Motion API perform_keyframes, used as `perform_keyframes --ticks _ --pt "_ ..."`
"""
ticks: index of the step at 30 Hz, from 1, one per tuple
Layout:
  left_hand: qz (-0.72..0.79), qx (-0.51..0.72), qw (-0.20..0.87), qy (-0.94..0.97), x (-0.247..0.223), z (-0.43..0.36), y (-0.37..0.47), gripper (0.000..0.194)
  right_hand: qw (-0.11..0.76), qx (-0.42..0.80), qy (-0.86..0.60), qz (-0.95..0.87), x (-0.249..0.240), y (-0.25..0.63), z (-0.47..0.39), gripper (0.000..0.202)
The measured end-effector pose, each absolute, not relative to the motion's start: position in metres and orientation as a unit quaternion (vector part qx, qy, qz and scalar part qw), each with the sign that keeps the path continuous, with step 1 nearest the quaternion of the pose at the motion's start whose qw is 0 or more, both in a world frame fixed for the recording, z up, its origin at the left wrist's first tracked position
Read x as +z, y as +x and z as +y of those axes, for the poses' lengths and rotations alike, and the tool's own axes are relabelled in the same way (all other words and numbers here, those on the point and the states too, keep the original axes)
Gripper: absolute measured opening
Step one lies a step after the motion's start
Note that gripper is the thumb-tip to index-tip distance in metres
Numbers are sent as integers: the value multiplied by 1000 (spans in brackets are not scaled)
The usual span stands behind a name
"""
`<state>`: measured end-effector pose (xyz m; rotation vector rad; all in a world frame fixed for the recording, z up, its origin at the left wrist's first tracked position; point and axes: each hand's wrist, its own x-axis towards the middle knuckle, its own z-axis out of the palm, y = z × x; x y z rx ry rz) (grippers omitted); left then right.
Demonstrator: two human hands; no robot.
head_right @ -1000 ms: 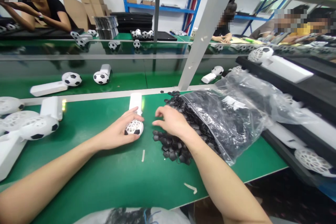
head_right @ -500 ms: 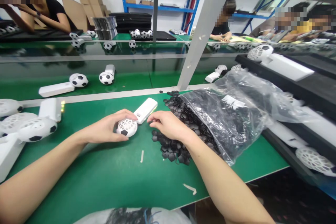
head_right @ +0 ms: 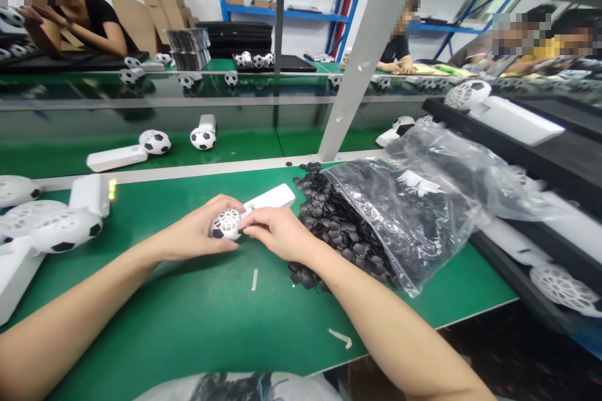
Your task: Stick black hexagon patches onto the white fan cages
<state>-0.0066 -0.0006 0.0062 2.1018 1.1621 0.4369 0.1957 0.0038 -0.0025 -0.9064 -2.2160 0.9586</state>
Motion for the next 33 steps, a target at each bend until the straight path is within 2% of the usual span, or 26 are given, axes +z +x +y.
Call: perform_keyframes --ticks 5,9,12,16,20,26,33 --pt "475 222 305 795 1 -5 2 35 319 405 -351 -782 -14 187 6 7" --pt "482 241 299 788 -2 -7 4 32 335 520 -356 -700 -25 184 7 3" --pt "482 250 298 785 -3 -6 5 32 331 593 -361 -639 -28 184 8 9" --pt "480 262 301 781 -3 -5 5 29 324 630 -366 -604 -27 182 9 14" --pt "477 265 302 781 -3 -4 5 29 325 633 -368 -599 -27 181 7 15" --pt "445 285 274 804 -9 -4 4 28 343 550 -402 -647 -28 179 2 8" --pt "441 281 258 812 -12 -3 4 31 338 571 -400 -632 -28 178 2 7"
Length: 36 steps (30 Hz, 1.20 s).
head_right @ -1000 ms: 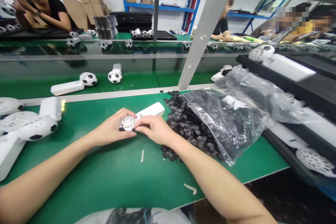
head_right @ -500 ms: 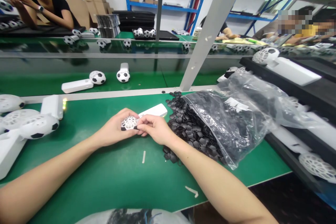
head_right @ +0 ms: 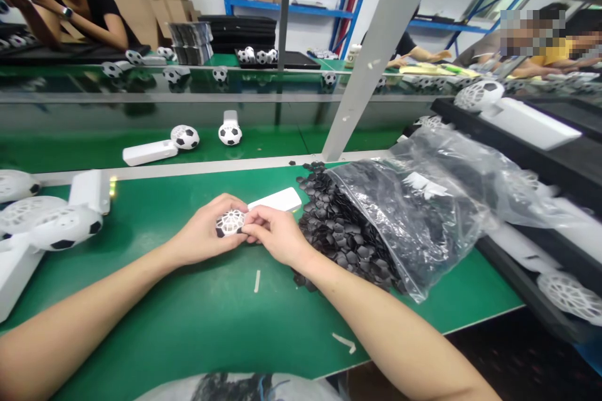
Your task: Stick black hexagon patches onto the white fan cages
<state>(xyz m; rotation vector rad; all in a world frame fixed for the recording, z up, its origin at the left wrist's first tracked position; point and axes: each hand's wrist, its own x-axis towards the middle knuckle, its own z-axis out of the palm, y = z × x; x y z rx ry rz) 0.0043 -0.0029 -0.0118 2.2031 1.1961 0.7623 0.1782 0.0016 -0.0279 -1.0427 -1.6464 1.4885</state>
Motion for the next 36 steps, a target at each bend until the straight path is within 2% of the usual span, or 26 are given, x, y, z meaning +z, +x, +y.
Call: perform_keyframes --ticks 9,12,15,21,28,30,33,36 --pt "471 241 279 802 -3 -2 7 27 297 585 -409 -635 -23 180 7 8" --pt "487 232 282 793 -2 -2 9 26 313 523 -374 -699 -20 182 5 2" --pt "483 239 281 794 -3 -1 9 27 331 460 -364 -739 -20 183 4 7" --pt "457 254 296 799 -6 1 6 31 329 468 -420 -705 -25 178 2 7" --pt "450 305 255 800 -9 0 5 32 314 492 -451 -675 -16 177 6 14" --pt "472 316 228 791 -1 20 5 33 340 453 -453 -689 -10 183 11 16" --pt "533 331 139 766 20 69 4 39 381 328 -480 -719 -2 200 20 18" --pt "562 312 117 757 45 110 -4 59 343 196 -525 -754 1 224 28 15"
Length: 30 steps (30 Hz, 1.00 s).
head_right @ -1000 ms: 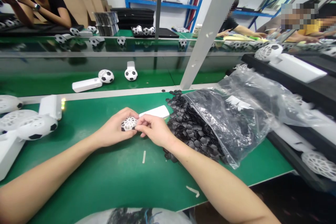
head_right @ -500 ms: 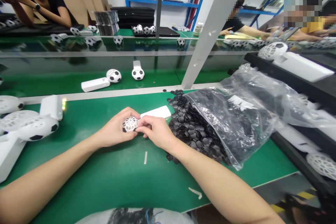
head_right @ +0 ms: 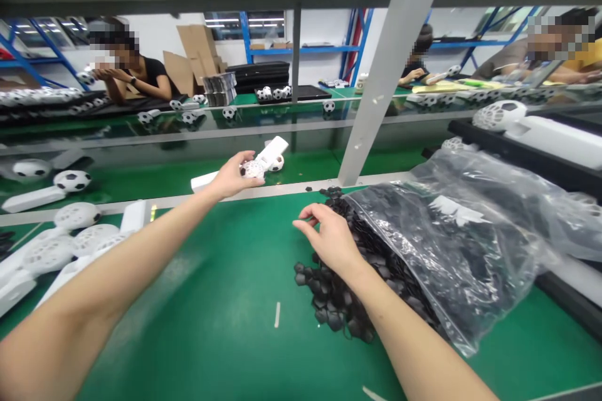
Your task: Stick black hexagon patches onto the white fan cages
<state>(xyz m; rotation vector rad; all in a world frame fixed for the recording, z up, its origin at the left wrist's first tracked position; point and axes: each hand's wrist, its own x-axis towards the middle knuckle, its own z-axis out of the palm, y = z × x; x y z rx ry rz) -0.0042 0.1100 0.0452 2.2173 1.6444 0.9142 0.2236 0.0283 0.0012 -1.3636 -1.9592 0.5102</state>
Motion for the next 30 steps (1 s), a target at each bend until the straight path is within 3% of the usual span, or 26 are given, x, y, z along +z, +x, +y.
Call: perform_keyframes --ticks 4,5,7,9,14,19,23,30 --pt "579 254 103 768 69 93 -48 57 141 79 -606 -779 1 252 33 22" --pt "591 182 80 782 71 77 -68 60 95 74 -616 -779 0 257 34 24" --pt "632 25 51 773 67 38 -112 64 41 85 -611 -786 0 262 35 25" --pt "652 -34 17 758 53 2 -156 58 27 98 -595 -797 -1 263 38 21" --pt "662 2 103 742 18 -46 -188 53 43 111 -582 -804 -1 254 41 11" --pt "615 25 59 786 24 -43 -105 57 105 93 -550 -823 4 239 30 9" --pt "530 44 74 843 21 -30 -38 68 196 176 -485 -834 5 230 23 17" --pt "580 59 133 801 7 -11 18 79 281 294 -415 -814 3 219 15 14"
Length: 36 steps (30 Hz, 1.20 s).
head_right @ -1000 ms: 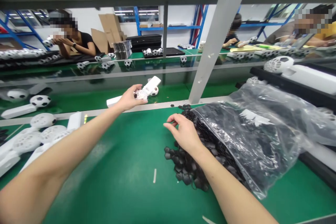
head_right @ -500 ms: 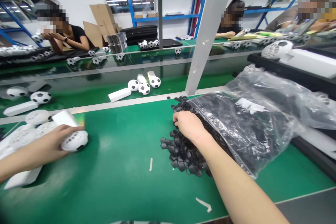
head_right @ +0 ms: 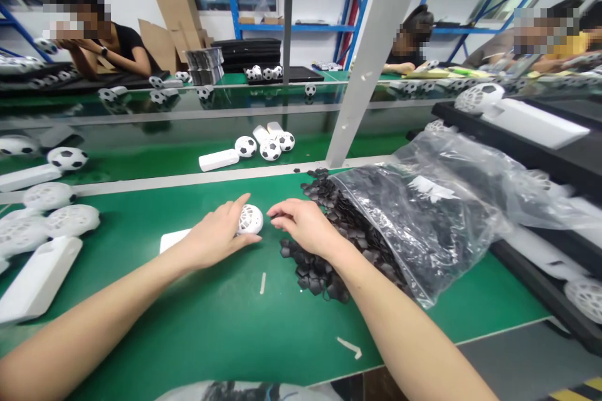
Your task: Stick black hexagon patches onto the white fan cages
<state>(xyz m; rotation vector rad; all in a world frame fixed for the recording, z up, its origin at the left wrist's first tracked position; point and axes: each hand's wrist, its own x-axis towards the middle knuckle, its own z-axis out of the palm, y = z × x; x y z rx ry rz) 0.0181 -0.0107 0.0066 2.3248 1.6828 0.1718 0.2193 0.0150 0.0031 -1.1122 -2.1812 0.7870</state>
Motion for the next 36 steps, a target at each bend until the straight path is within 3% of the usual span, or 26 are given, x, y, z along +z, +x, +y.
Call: perform_keyframes --ticks 4,7,13,17,21,27,36 --pt "584 109 158 789 1 -6 19 84 333 207 -375 -840 9 215 9 13" --pt "590 141 143 782 -4 -7 16 85 359 224 -369 -827 10 210 3 9" --pt "533 166 214 801 -10 -6 2 89 317 235 -315 -863 -4 195 -3 12" --pt "532 206 247 783 -13 -6 -1 83 291 195 -318 -881 -12 187 -2 8" --pt "535 218 248 778 -13 -8 1 70 332 218 -356 -846 -13 183 -2 3" --pt "510 231 276 781 -12 -7 1 67 348 368 -385 -771 -18 182 -4 43" --pt "553 215 243 768 -10 -8 4 58 340 402 -427 -735 -18 180 -3 45"
